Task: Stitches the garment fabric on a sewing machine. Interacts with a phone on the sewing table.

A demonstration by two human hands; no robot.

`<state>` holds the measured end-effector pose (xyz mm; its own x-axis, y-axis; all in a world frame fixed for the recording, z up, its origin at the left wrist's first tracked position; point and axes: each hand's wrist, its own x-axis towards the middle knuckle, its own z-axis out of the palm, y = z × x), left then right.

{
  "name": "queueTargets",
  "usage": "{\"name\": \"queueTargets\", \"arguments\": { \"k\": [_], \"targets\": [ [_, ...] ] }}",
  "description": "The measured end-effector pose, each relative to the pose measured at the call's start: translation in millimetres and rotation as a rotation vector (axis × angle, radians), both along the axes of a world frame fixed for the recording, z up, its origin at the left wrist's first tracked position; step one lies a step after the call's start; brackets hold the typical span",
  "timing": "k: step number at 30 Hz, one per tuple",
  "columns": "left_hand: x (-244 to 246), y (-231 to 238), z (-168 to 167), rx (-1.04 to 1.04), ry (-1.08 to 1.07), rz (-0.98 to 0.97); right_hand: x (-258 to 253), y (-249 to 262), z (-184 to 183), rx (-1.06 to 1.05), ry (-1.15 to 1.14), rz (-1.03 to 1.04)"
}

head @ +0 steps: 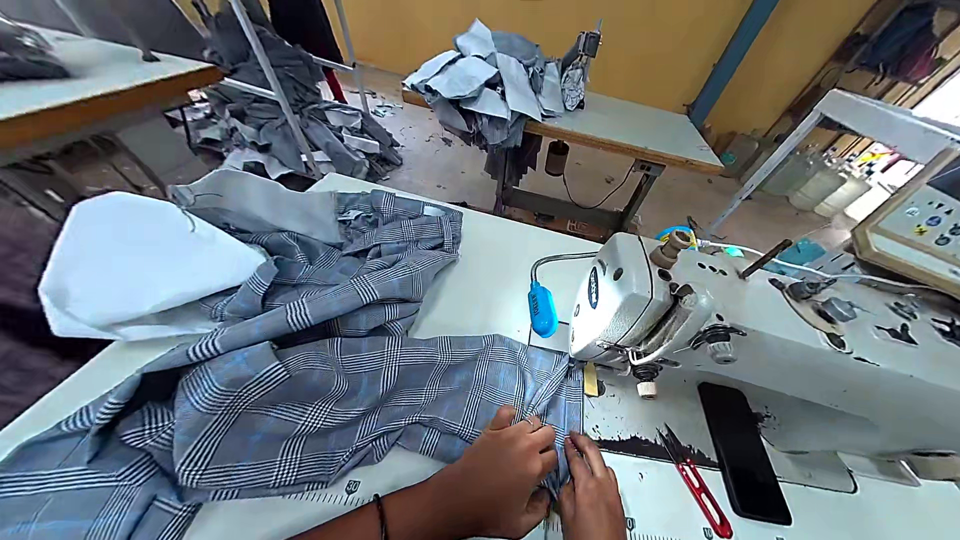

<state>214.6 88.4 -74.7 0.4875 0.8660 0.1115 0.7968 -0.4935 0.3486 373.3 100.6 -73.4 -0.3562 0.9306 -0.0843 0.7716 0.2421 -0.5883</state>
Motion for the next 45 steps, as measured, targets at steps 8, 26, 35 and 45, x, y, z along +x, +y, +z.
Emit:
{"name": "queueTargets", "arguments": {
  "k": [8,26,35,45],
  "targets": [
    [-8.7,20.9,-1.6,-0.059,0.005,0.011,-6.1,22.6,-16.0,0.136,0.067,-0.023],
    [42.1,-12.1,8.5,-0.067,-0.497,0.272,21.1,24.9,-19.0,0.068,0.844,-0.396],
    [69.0,-19.3,-2.3,-0.003,-0.757,0.408,37.0,24.8,7.7,-0.056,0.62,-0.282],
    [67.8,-12.3,-38.2,0.721,-0.275,0.131,32.2,44.6,8.9,-0.243,0.432,-0.246]
  ]
}}
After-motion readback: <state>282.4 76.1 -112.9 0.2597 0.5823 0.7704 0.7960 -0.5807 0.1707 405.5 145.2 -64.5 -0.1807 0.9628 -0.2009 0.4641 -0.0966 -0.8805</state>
